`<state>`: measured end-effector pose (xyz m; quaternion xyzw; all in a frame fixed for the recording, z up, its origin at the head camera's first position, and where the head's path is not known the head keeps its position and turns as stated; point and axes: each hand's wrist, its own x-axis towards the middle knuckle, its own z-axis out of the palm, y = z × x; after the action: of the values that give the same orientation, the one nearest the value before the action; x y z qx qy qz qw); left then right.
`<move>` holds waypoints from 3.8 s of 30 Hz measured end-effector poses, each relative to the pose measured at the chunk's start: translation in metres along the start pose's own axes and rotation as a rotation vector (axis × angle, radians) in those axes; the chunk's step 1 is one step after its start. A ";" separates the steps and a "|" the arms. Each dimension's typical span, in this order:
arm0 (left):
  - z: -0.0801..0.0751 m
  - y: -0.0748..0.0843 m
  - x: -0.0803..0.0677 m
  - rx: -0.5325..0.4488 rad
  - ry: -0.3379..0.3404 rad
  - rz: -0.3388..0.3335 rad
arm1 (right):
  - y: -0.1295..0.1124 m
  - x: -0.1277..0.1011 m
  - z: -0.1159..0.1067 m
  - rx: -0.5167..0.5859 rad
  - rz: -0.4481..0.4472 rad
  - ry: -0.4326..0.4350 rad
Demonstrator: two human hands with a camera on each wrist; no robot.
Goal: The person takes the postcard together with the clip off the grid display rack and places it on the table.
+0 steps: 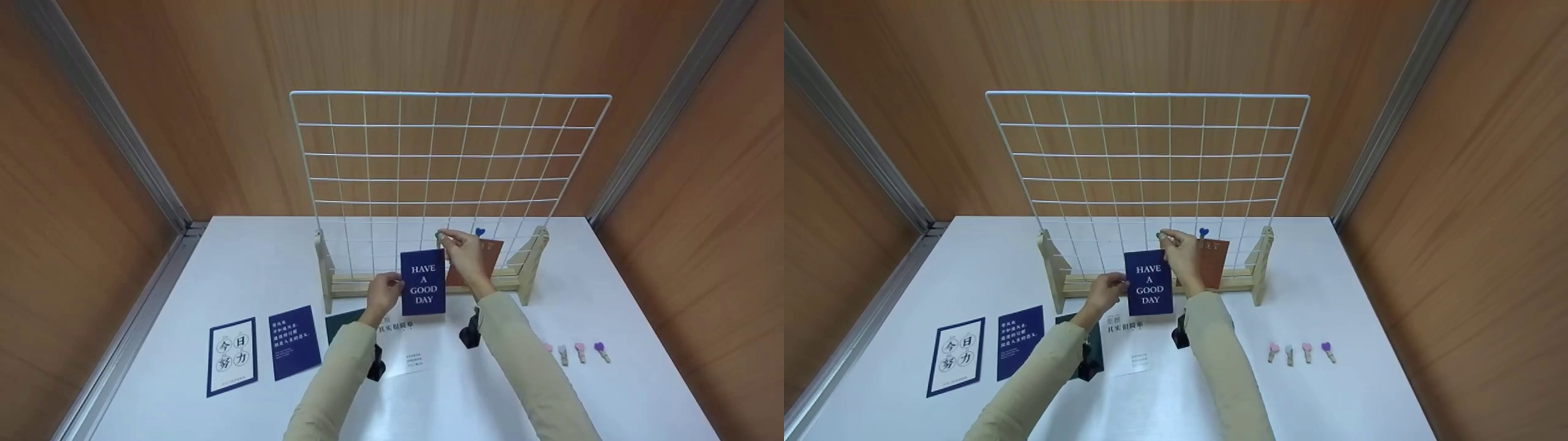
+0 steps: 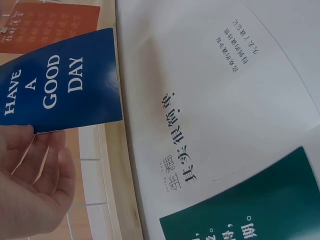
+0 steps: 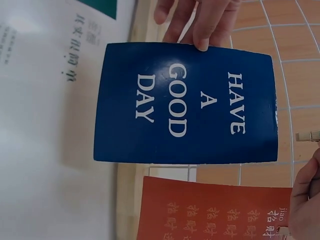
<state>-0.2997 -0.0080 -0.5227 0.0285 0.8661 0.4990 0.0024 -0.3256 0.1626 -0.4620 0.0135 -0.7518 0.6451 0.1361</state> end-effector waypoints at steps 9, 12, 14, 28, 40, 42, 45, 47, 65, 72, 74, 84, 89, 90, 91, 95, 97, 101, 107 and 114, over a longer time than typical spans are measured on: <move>0.001 -0.004 -0.007 -0.059 -0.026 0.022 | 0.004 -0.006 -0.009 -0.024 -0.018 0.001; 0.001 -0.006 -0.008 -0.068 -0.024 0.017 | -0.003 -0.012 -0.012 -0.028 -0.038 -0.015; 0.001 -0.007 -0.009 -0.066 -0.021 0.019 | -0.002 -0.012 -0.014 -0.023 -0.051 -0.016; 0.001 -0.014 -0.019 -0.076 -0.064 0.029 | 0.013 -0.016 -0.033 -0.021 -0.009 -0.044; 0.007 -0.010 -0.028 -0.180 -0.119 0.049 | 0.021 -0.024 -0.051 -0.023 0.079 -0.054; 0.010 -0.010 -0.030 -0.203 -0.136 0.028 | 0.022 -0.026 -0.055 -0.027 0.082 -0.062; 0.013 -0.009 -0.032 -0.214 -0.153 0.017 | 0.023 -0.029 -0.059 -0.028 0.080 -0.064; 0.015 -0.009 -0.033 -0.211 -0.159 0.031 | 0.024 -0.031 -0.062 -0.020 0.078 -0.063; 0.026 -0.016 -0.043 -0.292 -0.220 -0.111 | 0.039 -0.042 -0.097 -0.001 0.184 -0.144; 0.031 -0.021 -0.046 -0.346 -0.235 -0.152 | 0.049 -0.048 -0.113 -0.016 0.212 -0.171; 0.033 -0.023 -0.048 -0.354 -0.236 -0.161 | 0.052 -0.050 -0.117 -0.031 0.238 -0.168; 0.041 -0.032 -0.055 -0.359 -0.235 -0.189 | 0.073 -0.064 -0.138 -0.086 0.312 -0.164; 0.048 -0.035 -0.060 -0.332 -0.232 -0.203 | 0.084 -0.072 -0.148 -0.072 0.359 -0.155; 0.049 -0.035 -0.060 -0.331 -0.232 -0.205 | 0.085 -0.074 -0.150 -0.071 0.371 -0.157; 0.050 -0.036 -0.061 -0.330 -0.233 -0.207 | 0.087 -0.076 -0.151 -0.070 0.383 -0.154; 0.053 -0.037 -0.063 -0.324 -0.228 -0.195 | 0.094 -0.082 -0.158 -0.067 0.412 -0.143; 0.055 -0.038 -0.064 -0.321 -0.229 -0.196 | 0.097 -0.084 -0.162 -0.067 0.425 -0.143; 0.057 -0.039 -0.066 -0.317 -0.228 -0.212 | 0.102 -0.088 -0.170 -0.075 0.501 -0.153; 0.060 -0.040 -0.069 -0.280 -0.196 -0.200 | 0.111 -0.093 -0.181 -0.113 0.522 -0.172; 0.063 -0.039 -0.070 -0.214 -0.160 -0.216 | 0.119 -0.098 -0.194 -0.153 0.520 -0.224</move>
<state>-0.2294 0.0235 -0.5901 -0.0257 0.8030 0.5815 0.1280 -0.2181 0.3564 -0.5729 -0.1188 -0.7870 0.5940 -0.1170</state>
